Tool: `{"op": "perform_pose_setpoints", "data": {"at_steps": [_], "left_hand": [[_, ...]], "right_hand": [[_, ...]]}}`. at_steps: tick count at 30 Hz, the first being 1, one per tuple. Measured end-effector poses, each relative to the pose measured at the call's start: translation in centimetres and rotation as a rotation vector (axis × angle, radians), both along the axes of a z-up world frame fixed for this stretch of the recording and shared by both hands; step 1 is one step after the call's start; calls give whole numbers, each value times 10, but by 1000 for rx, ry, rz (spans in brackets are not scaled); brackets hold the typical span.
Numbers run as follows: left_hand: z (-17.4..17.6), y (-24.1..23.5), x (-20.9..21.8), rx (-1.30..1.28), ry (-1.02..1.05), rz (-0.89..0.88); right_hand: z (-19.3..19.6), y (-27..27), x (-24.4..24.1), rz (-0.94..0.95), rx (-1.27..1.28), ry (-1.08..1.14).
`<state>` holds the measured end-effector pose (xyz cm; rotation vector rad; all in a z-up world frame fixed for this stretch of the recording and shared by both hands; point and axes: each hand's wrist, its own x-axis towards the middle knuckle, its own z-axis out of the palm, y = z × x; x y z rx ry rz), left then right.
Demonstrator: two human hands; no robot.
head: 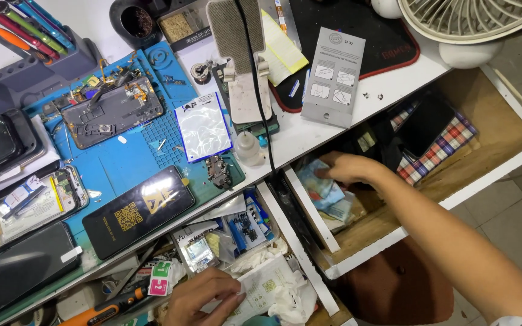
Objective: The person opens a drawer and retrieves a small plastic bag containing a SIM card. They then pick up a smartphone, unlock it, and navigate the screen. After placing the phone down, they open the drawer again and remove a small component from a bag.
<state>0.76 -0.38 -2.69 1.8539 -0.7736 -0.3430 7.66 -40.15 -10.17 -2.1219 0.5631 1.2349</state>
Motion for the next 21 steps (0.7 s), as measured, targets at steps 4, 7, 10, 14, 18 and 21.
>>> {"op": "perform_pose_setpoints", "data": {"at_steps": [4, 7, 10, 14, 18, 21], "left_hand": [[-4, 2, 2, -17, -19, -22], [-2, 3, 2, -26, -6, -15], [-4, 8, 3, -13, 11, -11], [5, 11, 4, -10, 83, 28], [3, 13, 8, -43, 76, 8], [8, 16, 6, -63, 63, 13]], "right_hand": [[32, 0, 4, -147, -148, -142], [49, -5, 1, -262, -32, -186], [58, -23, -8, -408, 130, -306], [88, -41, -30, -213, -62, -212], [24, -51, -64, 128, -113, -68], [20, -20, -73, 423, -189, 155]]}}
